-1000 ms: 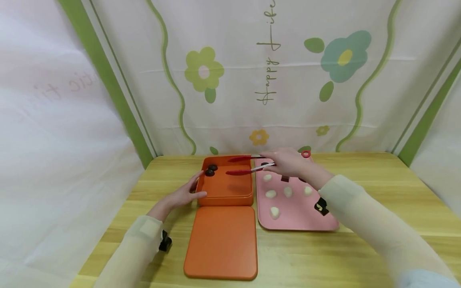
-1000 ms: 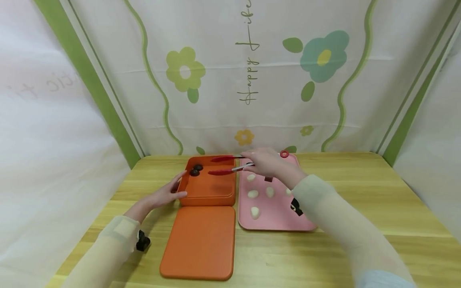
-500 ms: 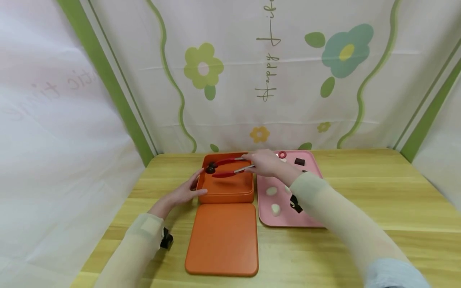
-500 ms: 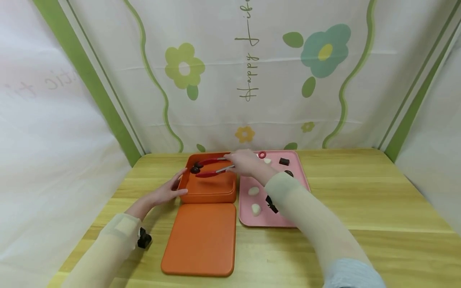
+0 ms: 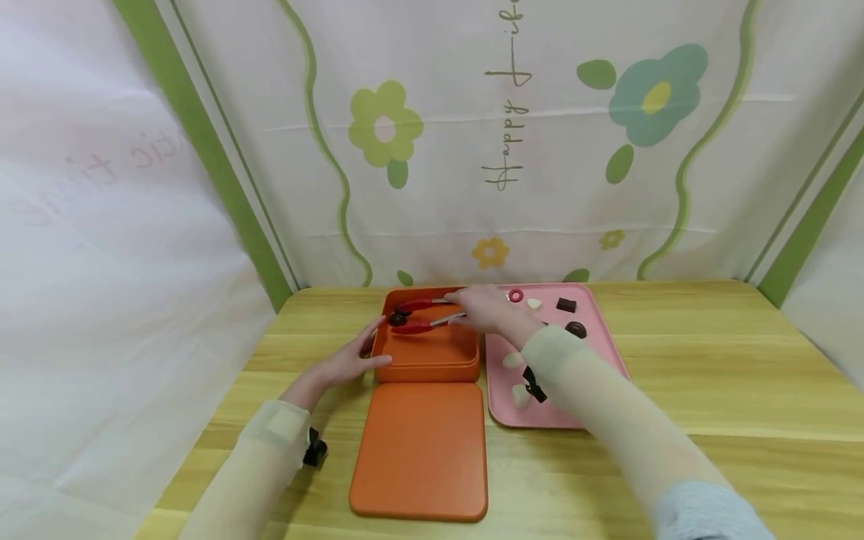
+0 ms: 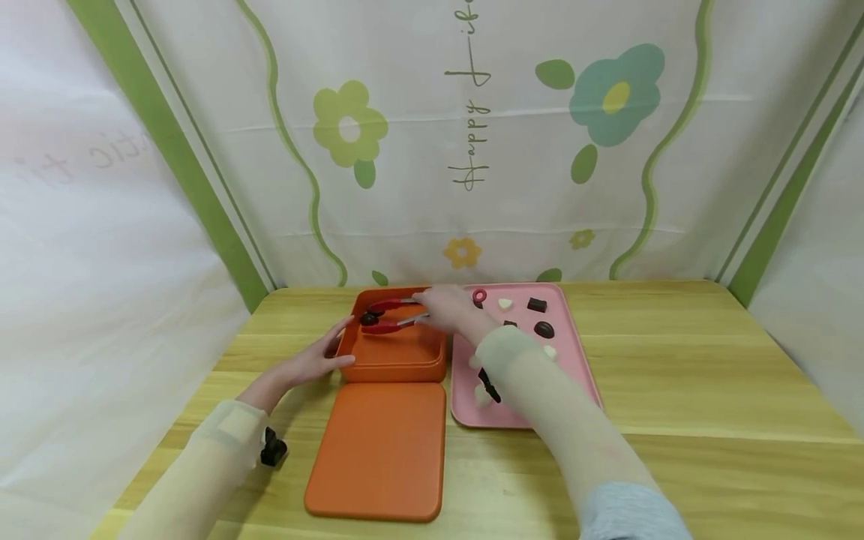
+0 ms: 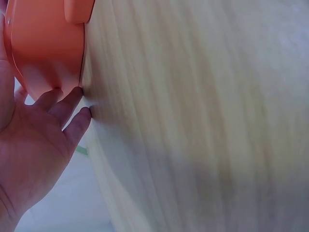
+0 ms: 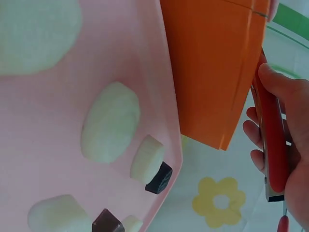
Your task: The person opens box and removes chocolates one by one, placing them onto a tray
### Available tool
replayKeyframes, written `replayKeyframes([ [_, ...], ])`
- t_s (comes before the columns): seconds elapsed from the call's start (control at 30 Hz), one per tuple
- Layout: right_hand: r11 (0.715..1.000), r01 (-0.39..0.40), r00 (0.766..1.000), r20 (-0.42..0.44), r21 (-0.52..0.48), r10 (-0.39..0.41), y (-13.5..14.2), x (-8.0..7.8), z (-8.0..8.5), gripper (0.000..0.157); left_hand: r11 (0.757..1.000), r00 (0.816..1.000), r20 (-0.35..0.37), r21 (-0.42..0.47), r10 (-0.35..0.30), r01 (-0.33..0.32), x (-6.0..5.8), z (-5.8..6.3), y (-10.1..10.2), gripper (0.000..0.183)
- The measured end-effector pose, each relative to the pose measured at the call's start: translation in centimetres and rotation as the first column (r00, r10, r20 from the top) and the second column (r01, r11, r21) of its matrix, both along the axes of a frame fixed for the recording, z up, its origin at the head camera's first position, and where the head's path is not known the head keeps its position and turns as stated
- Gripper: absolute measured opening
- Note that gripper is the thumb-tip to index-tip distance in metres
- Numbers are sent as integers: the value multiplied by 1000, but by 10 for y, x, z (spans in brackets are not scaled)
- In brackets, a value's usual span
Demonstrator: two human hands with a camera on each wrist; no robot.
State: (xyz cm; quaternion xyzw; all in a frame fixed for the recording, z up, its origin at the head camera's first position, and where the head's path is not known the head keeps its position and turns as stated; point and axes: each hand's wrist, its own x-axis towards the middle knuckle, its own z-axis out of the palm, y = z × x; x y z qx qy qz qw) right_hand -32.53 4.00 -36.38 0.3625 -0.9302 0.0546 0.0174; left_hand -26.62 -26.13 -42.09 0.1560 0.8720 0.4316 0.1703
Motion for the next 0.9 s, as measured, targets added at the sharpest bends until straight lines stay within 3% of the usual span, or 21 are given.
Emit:
replayKeyframes([
  [0.3, 1000, 16, 1000, 23, 1, -16, -6, -2, -8, 42, 1000, 1000, 7, -4, 6, -6, 2, 0, 2, 87],
  [0.9, 999, -1, 998, 64, -46, 4, 0, 0, -7, 41, 1000, 1000, -8, 0, 17, -17, 1, -3, 0, 86],
])
